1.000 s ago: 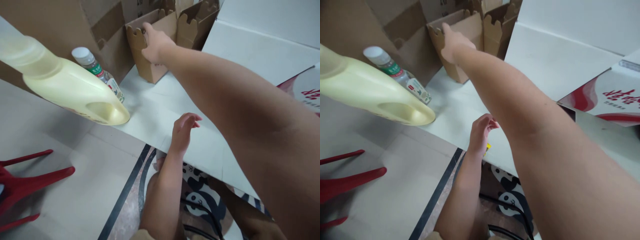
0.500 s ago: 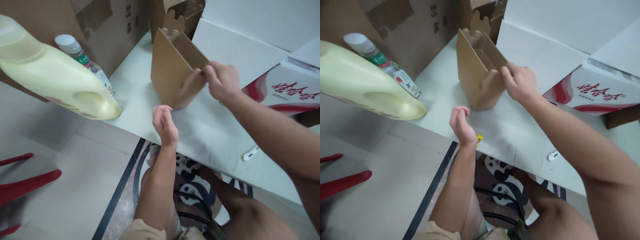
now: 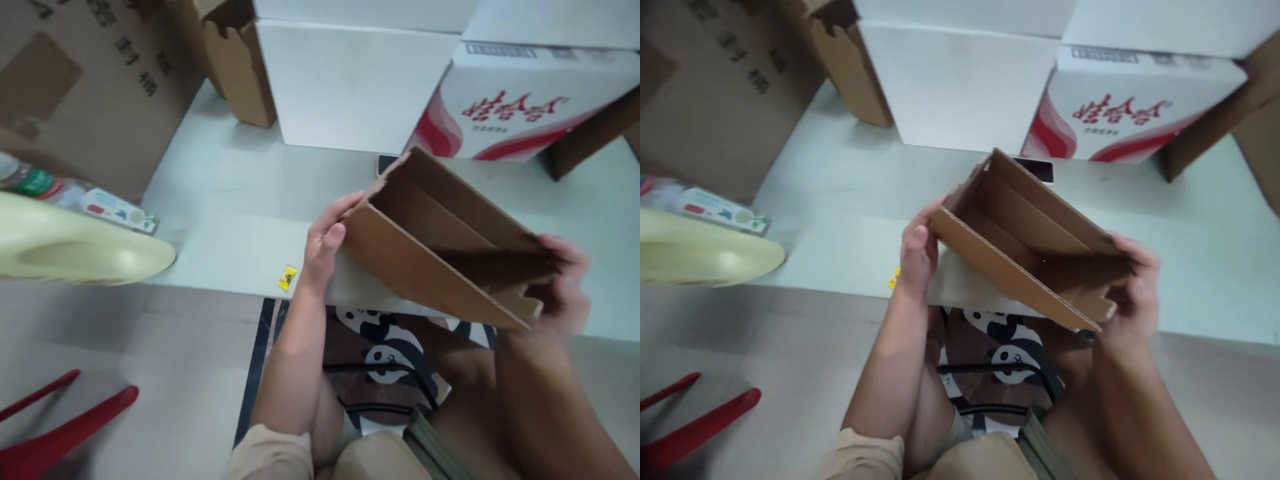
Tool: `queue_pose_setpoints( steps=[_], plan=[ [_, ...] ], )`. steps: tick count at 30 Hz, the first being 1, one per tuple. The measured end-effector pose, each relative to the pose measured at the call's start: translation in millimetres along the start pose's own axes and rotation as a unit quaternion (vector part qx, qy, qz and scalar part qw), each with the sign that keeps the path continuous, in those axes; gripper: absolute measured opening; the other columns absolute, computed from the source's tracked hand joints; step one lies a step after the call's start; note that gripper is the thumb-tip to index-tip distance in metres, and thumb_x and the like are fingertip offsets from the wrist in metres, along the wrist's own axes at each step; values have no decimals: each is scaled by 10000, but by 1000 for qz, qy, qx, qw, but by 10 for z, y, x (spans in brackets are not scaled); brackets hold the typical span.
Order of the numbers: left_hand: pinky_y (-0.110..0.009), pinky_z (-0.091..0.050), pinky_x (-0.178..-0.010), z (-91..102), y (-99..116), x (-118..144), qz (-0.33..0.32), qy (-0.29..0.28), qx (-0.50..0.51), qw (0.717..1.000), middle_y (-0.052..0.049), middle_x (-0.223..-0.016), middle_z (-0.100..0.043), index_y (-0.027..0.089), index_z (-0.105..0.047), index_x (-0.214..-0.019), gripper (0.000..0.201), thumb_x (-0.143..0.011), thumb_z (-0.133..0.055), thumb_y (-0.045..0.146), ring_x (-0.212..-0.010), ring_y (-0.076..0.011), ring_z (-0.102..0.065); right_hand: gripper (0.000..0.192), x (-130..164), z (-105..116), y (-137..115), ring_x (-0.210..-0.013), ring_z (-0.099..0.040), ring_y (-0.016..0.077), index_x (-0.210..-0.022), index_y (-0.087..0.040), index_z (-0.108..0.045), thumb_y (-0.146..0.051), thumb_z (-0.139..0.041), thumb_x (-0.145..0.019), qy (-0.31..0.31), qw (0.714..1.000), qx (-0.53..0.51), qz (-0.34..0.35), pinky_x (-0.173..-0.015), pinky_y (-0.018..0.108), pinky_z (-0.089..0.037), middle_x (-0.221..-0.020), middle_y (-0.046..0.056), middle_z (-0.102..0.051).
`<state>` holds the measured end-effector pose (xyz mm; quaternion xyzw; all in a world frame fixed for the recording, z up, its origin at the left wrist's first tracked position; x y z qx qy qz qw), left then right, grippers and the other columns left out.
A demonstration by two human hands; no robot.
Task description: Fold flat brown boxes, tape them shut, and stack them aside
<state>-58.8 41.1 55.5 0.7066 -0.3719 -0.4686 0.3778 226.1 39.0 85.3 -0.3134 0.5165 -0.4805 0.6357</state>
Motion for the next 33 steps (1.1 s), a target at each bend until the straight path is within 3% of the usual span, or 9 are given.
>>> queue_pose_setpoints(
  steps=[1,3,7,10,13,18,23,26,33],
  plan=[
    [-459,-431,-1195,-37,-35,-6,0,-3,-11,1000,-56,-1324,-714,311,-741,-1192,596,-846,-572,766,-1330,-286,-617,345,11,16,22,-1383,-524,371,-1182,-679,-603,-670,-411,-896,52,999,-15,-8,-858,610,-510,-1311,-69,-654],
    [-477,-390,-1233,-92,-111,-5,4,-10,-35,999,-60,-1383,-682,320,-703,-1260,670,-803,-596,798,-1397,-306,-564,373,2,20,95,-1254,-613,343,-1227,-632,-595,-712,-480,-882,85,996,-36,-20,-910,563,-540,-1271,-24,-659],
    [-513,-401,-1221,-222,-264,59,47,-24,-48,997,-69,-1422,-651,344,-666,-1290,720,-745,-642,814,-1444,-340,-512,582,-83,146,338,-1059,-666,292,-1307,-512,-564,-821,-547,-814,67,993,-101,-14,-939,499,-565,-1220,32,-649],
    [-503,-427,-1202,-382,-288,125,28,-18,-54,998,-68,-1369,-675,342,-669,-1284,684,-767,-622,788,-1428,-332,-524,651,-135,297,490,-1005,-667,283,-1289,-400,-567,-853,-479,-830,57,992,-112,-8,-891,482,-575,-1161,58,-647],
    [-495,-432,-1198,-545,-219,168,-16,11,-73,997,-70,-1281,-708,308,-688,-1240,646,-803,-558,765,-1374,-321,-570,700,-167,374,539,-1066,-652,289,-1268,-350,-573,-879,-414,-837,41,994,-105,1,-908,464,-570,-1190,74,-639],
    [-494,-499,-1118,-671,58,222,-99,140,-166,971,-32,-1158,-734,288,-709,-1057,552,-883,-424,728,-1195,-279,-666,719,-190,362,516,-1086,-660,284,-1296,-316,-566,-851,-523,-817,-38,987,-157,-9,-953,459,-567,-1246,79,-657],
    [-484,-495,-1100,-772,283,336,-175,145,-152,962,32,-1039,-774,282,-752,-914,293,-964,-516,448,-1036,-211,-710,638,-167,370,440,-1057,-673,257,-1210,-279,-623,-804,-531,-859,-90,972,-215,18,-937,419,-568,-1167,71,-693],
    [-464,-536,-1027,-790,303,396,-163,143,-168,962,13,-899,-766,237,-699,-834,163,-894,-636,375,-943,-199,-728,618,-137,364,426,-1022,-668,240,-1198,-272,-625,-790,-468,-899,-99,969,-225,14,-912,400,-566,-1089,64,-689],
    [-445,-531,-979,-723,263,394,-73,142,-218,963,49,-577,-616,241,-486,-738,355,-818,-611,564,-677,-175,-718,582,-77,297,505,-1094,-659,250,-1175,-281,-612,-770,-409,-933,-75,972,-223,-8,-1003,437,-548,-1154,60,-684]
  ],
)
Point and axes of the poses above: each hand's wrist, its own x-axis away from the middle knuckle, its own z-axis out of the back of the hand, y = z × x, the point moved 3 cm from there along -x, towards the middle knuckle
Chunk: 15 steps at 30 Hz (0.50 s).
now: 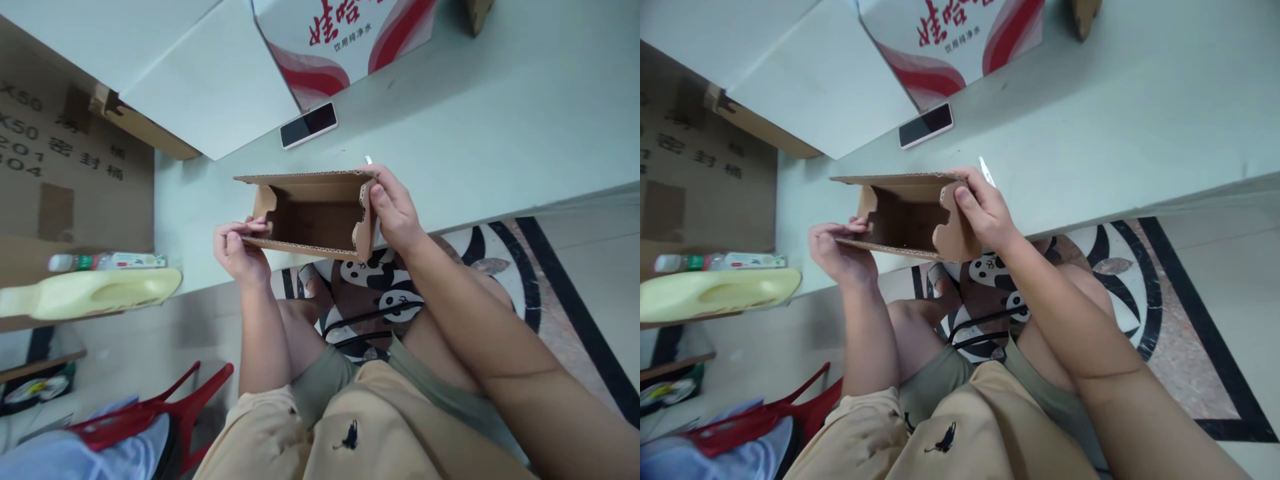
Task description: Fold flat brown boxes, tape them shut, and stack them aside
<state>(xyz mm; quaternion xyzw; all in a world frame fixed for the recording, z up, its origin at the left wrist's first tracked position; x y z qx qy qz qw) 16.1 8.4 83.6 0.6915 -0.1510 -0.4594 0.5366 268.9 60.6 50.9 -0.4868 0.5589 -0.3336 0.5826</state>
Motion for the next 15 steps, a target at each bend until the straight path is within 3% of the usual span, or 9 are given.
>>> queue_pose_setpoints(
  steps=[3,6,9,15],
  plan=[
    [-455,-502,-1023,-11,-12,-34,15,-27,-7,999,97,-445,-421,242,-360,-651,470,-797,-592,624,-479,-128,-575,646,-4,-24,16,-1132,-647,271,-1198,-299,-610,-810,-325,-926,11,999,38,-10,-1016,469,-547,-1164,67,-673],
    [-469,-489,-1051,8,-18,-42,32,-55,-39,997,85,-428,-287,226,-214,-590,585,-832,-471,693,-435,-116,-449,655,0,-44,18,-1140,-642,267,-1204,-316,-613,-806,-270,-938,12,998,60,-9,-1022,467,-548,-1171,59,-660],
    [-477,-483,-1061,82,-14,-17,42,-55,-62,996,53,-452,-271,224,-187,-560,592,-863,-384,693,-470,-135,-428,648,14,-48,29,-1140,-636,254,-1204,-303,-612,-796,-278,-947,2,997,78,-14,-1002,436,-558,-1153,53,-659],
    [-468,-467,-1081,153,-53,24,58,-49,-65,995,40,-475,-265,227,-194,-551,605,-884,-405,686,-498,-146,-437,499,17,-50,32,-1148,-632,275,-1170,-297,-624,-694,-399,-969,-14,995,97,-5,-981,459,-557,-1164,58,-665]
  ],
)
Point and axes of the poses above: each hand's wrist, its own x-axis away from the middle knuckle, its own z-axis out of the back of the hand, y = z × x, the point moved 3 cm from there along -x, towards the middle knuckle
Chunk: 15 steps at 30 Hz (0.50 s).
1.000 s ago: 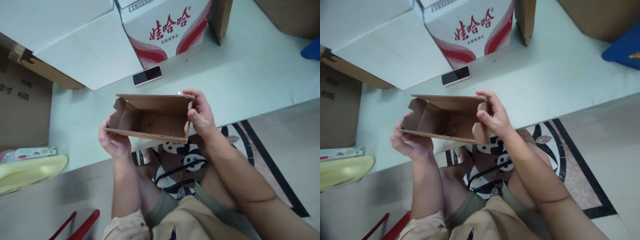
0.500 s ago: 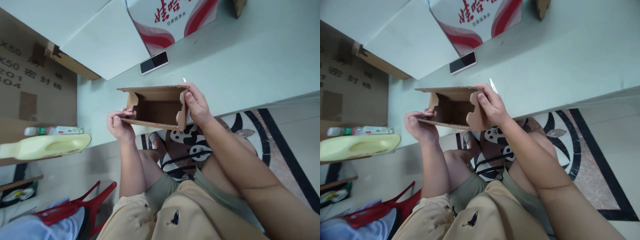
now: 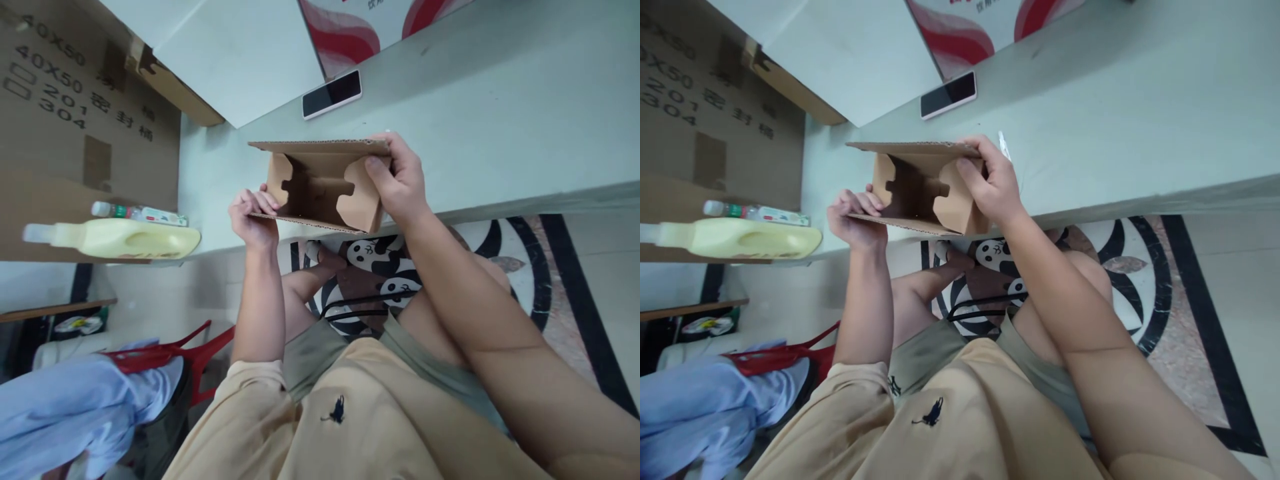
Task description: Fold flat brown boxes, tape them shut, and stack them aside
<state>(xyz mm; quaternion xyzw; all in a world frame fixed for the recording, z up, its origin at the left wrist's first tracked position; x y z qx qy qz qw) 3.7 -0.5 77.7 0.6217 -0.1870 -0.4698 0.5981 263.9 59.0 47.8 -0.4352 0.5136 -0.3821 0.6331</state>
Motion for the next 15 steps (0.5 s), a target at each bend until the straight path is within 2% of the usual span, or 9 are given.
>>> queue_pose_setpoints(
  steps=[3,5,7,8,10,12,15],
  plan=[
    [-433,-485,-1043,-85,-30,-37,-3,10,33,999,43,-546,-309,235,-279,-607,594,-880,-469,727,-561,-150,-503,428,-9,-4,-14,-1208,-619,282,-1170,-303,-626,-599,-369,-999,18,1000,3,14,-1028,485,-529,-1199,58,-665],
    [-413,-491,-1029,-171,-28,-72,-7,1,31,1000,26,-651,-433,248,-407,-712,550,-844,-561,759,-707,-174,-597,423,-7,6,-20,-1267,-596,295,-1173,-294,-631,-551,-338,-1010,28,999,35,8,-1063,507,-501,-1229,62,-659],
    [-414,-469,-1077,-253,3,-105,-31,-19,-6,999,-16,-870,-582,270,-520,-915,535,-776,-678,762,-978,-213,-651,443,2,33,-18,-1299,-580,300,-1161,-279,-641,-510,-290,-1020,41,997,68,-6,-1086,513,-482,-1250,65,-656],
    [-423,-442,-1124,-284,26,-120,-50,-30,-29,998,-43,-1023,-621,284,-544,-1026,575,-740,-733,746,-1139,-235,-627,464,7,50,-15,-1300,-579,290,-1137,-273,-647,-481,-247,-1026,53,996,72,-9,-1096,504,-476,-1253,65,-660],
    [-449,-374,-1209,-328,63,-147,-86,-50,-72,992,-79,-1305,-597,299,-575,-1155,650,-694,-814,690,-1384,-272,-505,508,8,73,4,-1288,-583,262,-1072,-262,-654,-416,-172,-1025,75,996,55,-5,-1111,478,-469,-1251,68,-670],
    [-475,-334,-1251,-359,63,-167,-100,-83,-105,986,-85,-1416,-581,285,-654,-1133,567,-729,-807,653,-1454,-294,-458,512,-8,70,53,-1281,-584,263,-1047,-246,-659,-392,-169,-1017,85,995,46,0,-1109,488,-466,-1235,84,-673],
    [-494,-354,-1251,-395,4,-168,-108,-141,-134,975,-78,-1311,-697,259,-748,-1053,418,-871,-672,628,-1356,-280,-581,473,-46,26,164,-1318,-559,324,-1114,-227,-672,-466,-278,-1007,73,994,87,5,-1084,558,-461,-1247,105,-650]
  ],
)
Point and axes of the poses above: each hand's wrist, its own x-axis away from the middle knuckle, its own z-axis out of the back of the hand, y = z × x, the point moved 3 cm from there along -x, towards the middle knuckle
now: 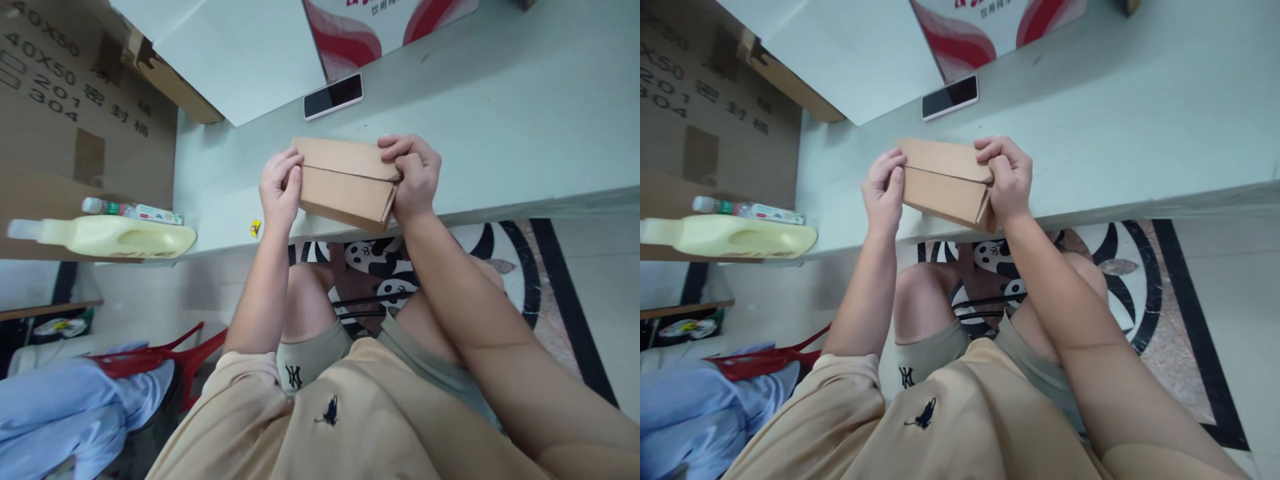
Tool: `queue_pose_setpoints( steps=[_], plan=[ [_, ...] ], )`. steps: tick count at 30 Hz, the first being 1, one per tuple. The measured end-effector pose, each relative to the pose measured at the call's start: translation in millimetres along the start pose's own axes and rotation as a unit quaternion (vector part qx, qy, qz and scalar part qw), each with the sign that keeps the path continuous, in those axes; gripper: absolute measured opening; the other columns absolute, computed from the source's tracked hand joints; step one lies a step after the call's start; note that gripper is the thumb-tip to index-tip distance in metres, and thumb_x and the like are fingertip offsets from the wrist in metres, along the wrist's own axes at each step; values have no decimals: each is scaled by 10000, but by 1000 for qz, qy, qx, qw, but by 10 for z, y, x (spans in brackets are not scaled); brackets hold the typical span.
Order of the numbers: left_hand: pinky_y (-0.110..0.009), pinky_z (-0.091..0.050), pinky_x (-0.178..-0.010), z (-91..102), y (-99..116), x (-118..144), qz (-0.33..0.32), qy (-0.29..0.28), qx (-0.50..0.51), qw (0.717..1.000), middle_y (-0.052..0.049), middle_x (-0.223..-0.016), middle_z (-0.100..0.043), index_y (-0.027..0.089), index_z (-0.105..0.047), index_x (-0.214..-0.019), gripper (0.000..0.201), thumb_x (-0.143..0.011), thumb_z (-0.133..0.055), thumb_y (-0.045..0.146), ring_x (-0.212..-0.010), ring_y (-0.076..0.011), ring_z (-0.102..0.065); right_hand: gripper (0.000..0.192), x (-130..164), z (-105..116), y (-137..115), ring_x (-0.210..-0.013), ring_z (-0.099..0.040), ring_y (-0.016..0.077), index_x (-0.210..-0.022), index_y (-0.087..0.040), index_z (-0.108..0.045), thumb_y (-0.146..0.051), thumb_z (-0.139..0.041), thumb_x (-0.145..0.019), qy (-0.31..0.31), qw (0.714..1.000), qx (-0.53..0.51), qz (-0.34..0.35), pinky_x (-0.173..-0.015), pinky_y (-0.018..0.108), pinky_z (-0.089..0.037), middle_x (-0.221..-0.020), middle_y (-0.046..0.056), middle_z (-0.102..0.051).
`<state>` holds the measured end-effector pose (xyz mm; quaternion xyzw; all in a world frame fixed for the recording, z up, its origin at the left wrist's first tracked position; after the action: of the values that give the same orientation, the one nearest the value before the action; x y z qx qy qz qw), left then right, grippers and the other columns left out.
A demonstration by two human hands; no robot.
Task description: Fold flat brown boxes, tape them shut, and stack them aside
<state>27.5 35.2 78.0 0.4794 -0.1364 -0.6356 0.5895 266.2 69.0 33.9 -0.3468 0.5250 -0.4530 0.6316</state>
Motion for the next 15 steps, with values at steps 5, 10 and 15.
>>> queue_pose_setpoints(
  steps=[5,10,15],
  plan=[
    [-443,-422,-1222,8,-41,119,-63,2,-52,997,-65,-1296,-736,243,-766,-1164,409,-975,-548,532,-1314,-239,-637,478,13,-4,64,-1273,-597,311,-1056,-239,-679,-527,-299,-1015,33,997,-68,35,-1097,574,-475,-1176,83,-662],
    [-428,-448,-1203,199,-107,312,-79,54,-61,994,-83,-1336,-722,224,-766,-1203,407,-987,-517,463,-1316,-237,-641,394,12,58,112,-1300,-591,262,-1201,-274,-594,-530,-359,-1015,66,990,-128,-3,-1129,545,-480,-1260,52,-640],
    [-434,-427,-1218,457,-412,406,73,176,66,979,-88,-1431,-656,221,-735,-1221,469,-875,-588,501,-1424,-274,-547,544,39,-227,281,-1253,-622,267,-1235,-257,-591,-680,-383,-964,-61,968,-191,-152,-1034,505,-558,-1295,82,-665]
  ],
)
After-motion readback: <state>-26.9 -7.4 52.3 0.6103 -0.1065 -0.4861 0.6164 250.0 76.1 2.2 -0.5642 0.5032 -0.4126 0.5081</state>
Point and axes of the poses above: each hand's wrist, its own x-axis away from the middle knuckle, its own z-axis out of the back of the hand, y = z × x, the point moved 3 cm from there along -x, towards the middle knuckle
